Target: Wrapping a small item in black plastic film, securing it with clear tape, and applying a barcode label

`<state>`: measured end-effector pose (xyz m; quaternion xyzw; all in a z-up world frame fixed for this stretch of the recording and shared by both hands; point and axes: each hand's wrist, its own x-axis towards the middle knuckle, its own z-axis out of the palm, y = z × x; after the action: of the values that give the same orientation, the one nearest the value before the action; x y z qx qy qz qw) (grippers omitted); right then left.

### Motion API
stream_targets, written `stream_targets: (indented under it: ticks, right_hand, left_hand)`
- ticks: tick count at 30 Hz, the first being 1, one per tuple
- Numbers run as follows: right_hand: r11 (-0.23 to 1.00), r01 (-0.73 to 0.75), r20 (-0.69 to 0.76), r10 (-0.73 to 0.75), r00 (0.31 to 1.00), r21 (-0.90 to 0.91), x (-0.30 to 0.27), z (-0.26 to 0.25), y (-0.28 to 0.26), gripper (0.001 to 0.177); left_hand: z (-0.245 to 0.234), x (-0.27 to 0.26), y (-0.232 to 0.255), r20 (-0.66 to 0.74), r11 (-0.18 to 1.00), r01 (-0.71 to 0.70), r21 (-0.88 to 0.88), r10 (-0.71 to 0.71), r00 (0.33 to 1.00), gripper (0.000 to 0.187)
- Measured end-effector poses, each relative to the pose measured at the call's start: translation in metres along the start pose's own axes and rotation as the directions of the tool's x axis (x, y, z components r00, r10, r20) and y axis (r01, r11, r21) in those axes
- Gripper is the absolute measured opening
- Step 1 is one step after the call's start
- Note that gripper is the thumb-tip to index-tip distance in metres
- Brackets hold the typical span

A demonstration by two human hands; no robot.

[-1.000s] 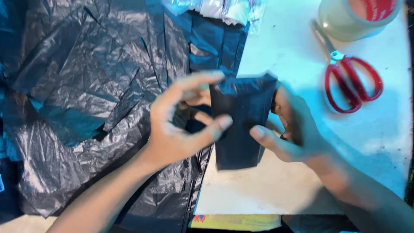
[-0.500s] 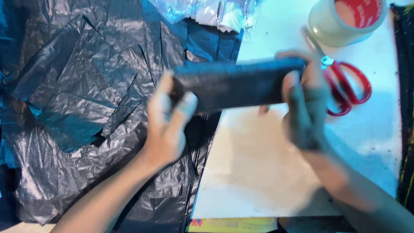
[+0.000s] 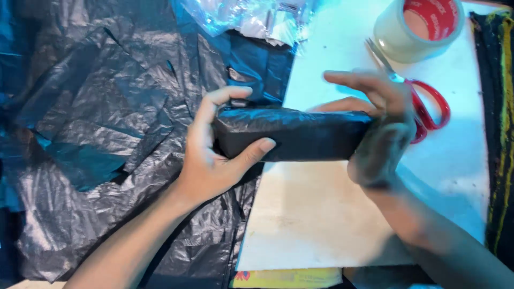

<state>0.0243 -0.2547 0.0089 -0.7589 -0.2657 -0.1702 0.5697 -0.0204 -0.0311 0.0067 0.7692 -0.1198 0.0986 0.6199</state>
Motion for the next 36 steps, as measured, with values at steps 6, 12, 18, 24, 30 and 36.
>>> stream_targets:
  ticks: [6,12,18,24,30,36]
  right_hand:
    - [0.995,-0.097,0.064,0.095,0.993,0.026,0.001,-0.009,0.023,0.088]
    - [0.868,-0.491,0.358,0.436,0.826,0.075,0.011,-0.012,0.004,0.041]
    - [0.815,-0.538,0.227,0.494,0.839,0.214,0.011,-0.008,0.012,0.045]
    - [0.907,-0.072,-0.047,0.057,0.997,-0.416,0.011,-0.022,0.030,0.034]
    - [0.543,0.159,0.105,-0.130,0.986,-0.825,0.002,-0.033,0.026,0.040]
    - [0.713,0.354,0.263,-0.241,0.934,-0.605,0.042,-0.018,0.002,0.015]
  left_hand:
    - [0.003,0.001,-0.005,-0.084,1.000,0.015,0.021,-0.013,0.996,0.042]
    - [-0.002,0.003,-0.013,-0.077,0.982,0.008,-0.188,-0.023,0.997,0.058]
    - [0.002,-0.003,-0.015,-0.142,0.990,-0.115,0.084,0.126,0.982,0.061]
    - [-0.003,0.000,-0.033,0.263,0.743,-0.391,0.543,0.292,0.919,0.079]
    - [-0.004,0.013,-0.018,0.398,0.496,-0.539,0.680,0.368,0.840,0.042]
    - [-0.003,0.012,-0.012,0.415,0.482,-0.577,0.659,0.406,0.814,0.042]
